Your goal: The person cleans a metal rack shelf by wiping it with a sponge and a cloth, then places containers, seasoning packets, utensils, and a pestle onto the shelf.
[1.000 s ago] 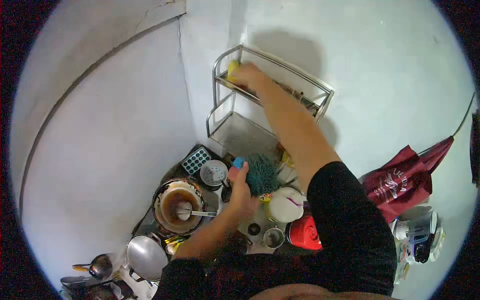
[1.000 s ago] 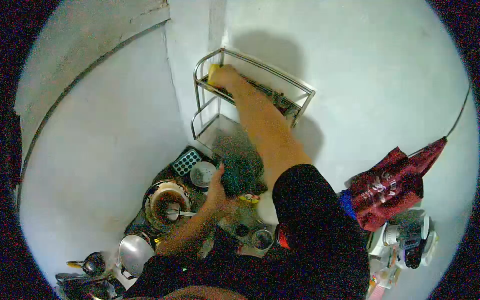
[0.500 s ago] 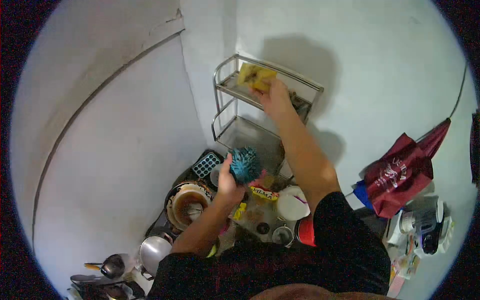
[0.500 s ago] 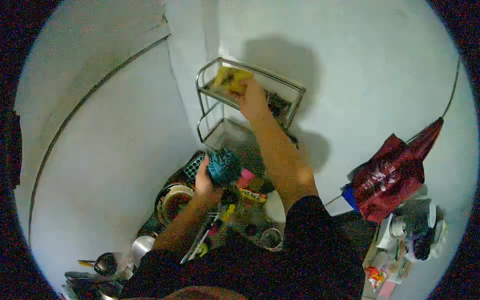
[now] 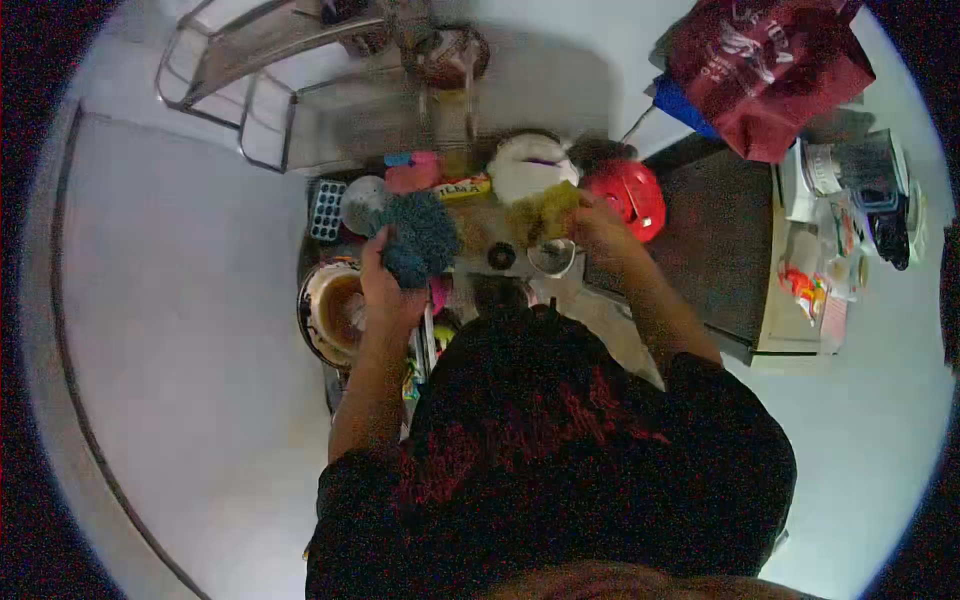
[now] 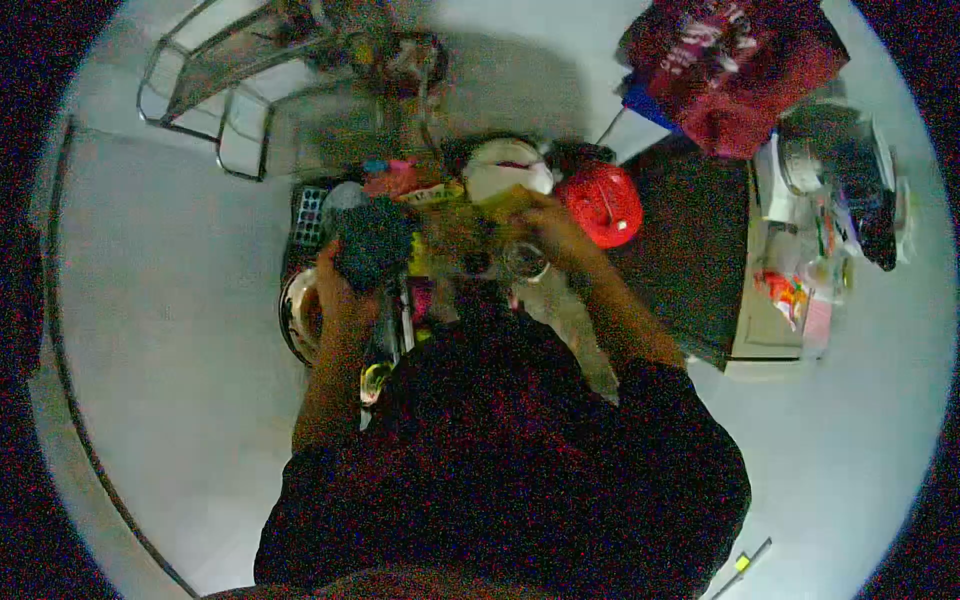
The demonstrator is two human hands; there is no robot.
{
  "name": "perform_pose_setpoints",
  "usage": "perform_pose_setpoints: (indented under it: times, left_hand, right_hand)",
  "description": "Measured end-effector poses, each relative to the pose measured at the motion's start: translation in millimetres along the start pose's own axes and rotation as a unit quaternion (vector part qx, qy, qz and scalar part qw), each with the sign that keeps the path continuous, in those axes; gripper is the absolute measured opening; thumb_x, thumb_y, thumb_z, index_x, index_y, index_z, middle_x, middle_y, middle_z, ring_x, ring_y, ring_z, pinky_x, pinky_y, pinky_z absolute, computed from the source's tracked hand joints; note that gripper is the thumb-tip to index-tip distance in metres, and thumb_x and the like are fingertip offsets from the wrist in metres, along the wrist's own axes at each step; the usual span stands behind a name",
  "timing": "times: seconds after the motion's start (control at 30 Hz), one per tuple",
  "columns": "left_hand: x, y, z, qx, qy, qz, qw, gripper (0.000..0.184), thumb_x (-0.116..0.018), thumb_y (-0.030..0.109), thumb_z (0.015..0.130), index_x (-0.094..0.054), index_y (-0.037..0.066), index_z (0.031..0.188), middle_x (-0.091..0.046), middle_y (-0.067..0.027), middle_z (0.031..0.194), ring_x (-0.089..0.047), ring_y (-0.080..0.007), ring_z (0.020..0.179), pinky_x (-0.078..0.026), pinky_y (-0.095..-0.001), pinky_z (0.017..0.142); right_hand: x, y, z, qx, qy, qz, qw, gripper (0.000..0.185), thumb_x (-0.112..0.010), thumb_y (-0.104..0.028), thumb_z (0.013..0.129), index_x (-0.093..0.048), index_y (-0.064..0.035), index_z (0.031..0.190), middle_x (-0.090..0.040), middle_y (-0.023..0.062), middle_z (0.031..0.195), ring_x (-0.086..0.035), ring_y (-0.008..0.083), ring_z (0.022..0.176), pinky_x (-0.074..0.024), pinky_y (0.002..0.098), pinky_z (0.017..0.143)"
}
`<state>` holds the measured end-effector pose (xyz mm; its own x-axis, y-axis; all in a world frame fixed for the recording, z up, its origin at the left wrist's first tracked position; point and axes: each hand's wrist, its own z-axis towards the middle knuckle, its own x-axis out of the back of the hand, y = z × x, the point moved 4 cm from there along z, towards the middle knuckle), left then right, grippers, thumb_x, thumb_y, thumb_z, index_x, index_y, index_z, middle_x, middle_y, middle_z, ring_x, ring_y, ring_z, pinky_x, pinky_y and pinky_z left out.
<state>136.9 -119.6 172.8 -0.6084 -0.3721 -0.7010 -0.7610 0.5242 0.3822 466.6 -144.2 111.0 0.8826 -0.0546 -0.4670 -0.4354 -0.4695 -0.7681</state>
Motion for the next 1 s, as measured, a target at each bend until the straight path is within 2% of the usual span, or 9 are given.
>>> perform_pose_setpoints:
  times: [0.13,0.27,0.33,0.4,0.47,0.6,0.7,0.83,1.0]
  left_hand:
    - [11.4,-39.1,18.5,0.037,0.008,0.072,0.997,0.044,-0.055,0.039,0.102,-0.058,0.006,0.132,-0.068,-0.0113,0.122,-0.066,-0.0318,0.113,-0.052,-0.0534,0.1]
    - [29.8,-68.5,28.5,0.098,0.027,0.121,0.987,0.042,-0.057,0.038,0.101,-0.06,0.008,0.13,-0.069,-0.0105,0.121,-0.068,-0.0299,0.111,-0.053,-0.0522,0.099]
    - [27.3,-76.5,30.7,0.104,0.041,0.133,0.985,0.041,-0.058,0.037,0.101,-0.06,0.008,0.13,-0.07,-0.0102,0.121,-0.068,-0.0293,0.111,-0.054,-0.0515,0.099]
    - [23.3,-80.6,31.9,0.131,0.084,0.172,0.973,0.039,-0.059,0.034,0.099,-0.062,0.007,0.127,-0.069,-0.0119,0.124,-0.069,-0.0306,0.11,-0.054,-0.0519,0.098]
    - [11.4,-73.8,28.9,0.115,0.108,0.188,0.969,0.038,-0.06,0.032,0.098,-0.063,0.007,0.126,-0.069,-0.0127,0.126,-0.069,-0.0312,0.109,-0.054,-0.0521,0.098]
    - [-13.3,-42.1,16.6,0.026,0.043,0.309,0.95,0.043,-0.063,0.033,0.097,-0.062,0.009,0.133,-0.067,-0.013,0.131,-0.063,-0.0315,0.12,-0.048,-0.049,0.106]
    - [-15.8,-37.1,11.8,-0.085,-0.035,0.442,0.892,0.044,-0.061,0.031,0.099,-0.06,0.011,0.138,-0.066,-0.0131,0.134,-0.058,-0.0312,0.127,-0.045,-0.0466,0.11]
    - [-23.8,-31.2,16.8,-0.17,-0.027,0.677,0.715,0.043,-0.054,0.029,0.106,-0.057,0.008,0.143,-0.065,-0.0155,0.136,-0.055,-0.0323,0.131,-0.041,-0.0435,0.112]
    - [-68.5,-1.1,1.4,-0.237,-0.104,0.507,0.822,0.042,-0.046,0.033,0.111,-0.059,0.003,0.137,-0.065,-0.0125,0.131,-0.059,-0.0255,0.122,-0.044,-0.0386,0.108]
  right_hand:
    - [83.5,92.2,-16.9,-0.079,0.167,-0.098,0.978,0.043,-0.064,-0.011,0.089,-0.062,-0.0008,0.131,-0.068,0.0096,0.118,-0.067,0.02,0.1,-0.0549,0.0361,0.088]
    - [194.4,255.6,10.0,0.024,0.251,-0.123,0.96,0.043,-0.068,-0.026,0.092,-0.066,-0.0025,0.128,-0.07,0.0091,0.112,-0.066,0.0194,0.09,-0.0542,0.0372,0.078]
    - [246.0,326.7,31.7,0.109,0.179,0.055,0.976,0.044,-0.07,-0.033,0.093,-0.068,-0.0014,0.124,-0.071,0.009,0.107,-0.067,0.0211,0.085,-0.0549,0.0381,0.073]
    - [278.1,375.2,58.1,0.161,-0.047,0.372,0.913,0.047,-0.071,-0.039,0.094,-0.069,-0.0004,0.121,-0.073,0.009,0.101,-0.068,0.0228,0.08,-0.0557,0.039,0.068]
    - [245.1,377.9,82.4,0.147,-0.058,0.348,0.924,0.046,-0.07,-0.039,0.095,-0.069,-0.0008,0.121,-0.072,0.0113,0.106,-0.068,0.0257,0.08,-0.0561,0.041,0.069]
    - [202.7,320.4,122.8,0.129,0.006,0.216,0.968,0.041,-0.063,-0.036,0.1,-0.067,-0.0025,0.124,-0.068,0.0206,0.123,-0.071,0.0373,0.08,-0.0579,0.0488,0.069]
    - [18.2,115.3,66.5,0.06,0.035,-0.147,0.987,0.045,-0.065,-0.033,0.101,-0.062,-0.0031,0.134,-0.067,0.0116,0.126,-0.066,0.0261,0.103,-0.0539,0.0401,0.089]
    - [-93.6,20.3,37.9,0.091,0.001,-0.185,0.979,0.05,-0.064,-0.035,0.102,-0.058,-0.0032,0.139,-0.067,0.0099,0.127,-0.064,0.024,0.112,-0.0505,0.0385,0.099]
    - [-141.8,-37.5,33.1,0.145,-0.009,-0.209,0.967,0.055,-0.062,-0.041,0.104,-0.053,-0.0029,0.143,-0.067,0.0125,0.127,-0.061,0.0271,0.115,-0.0463,0.0411,0.104]
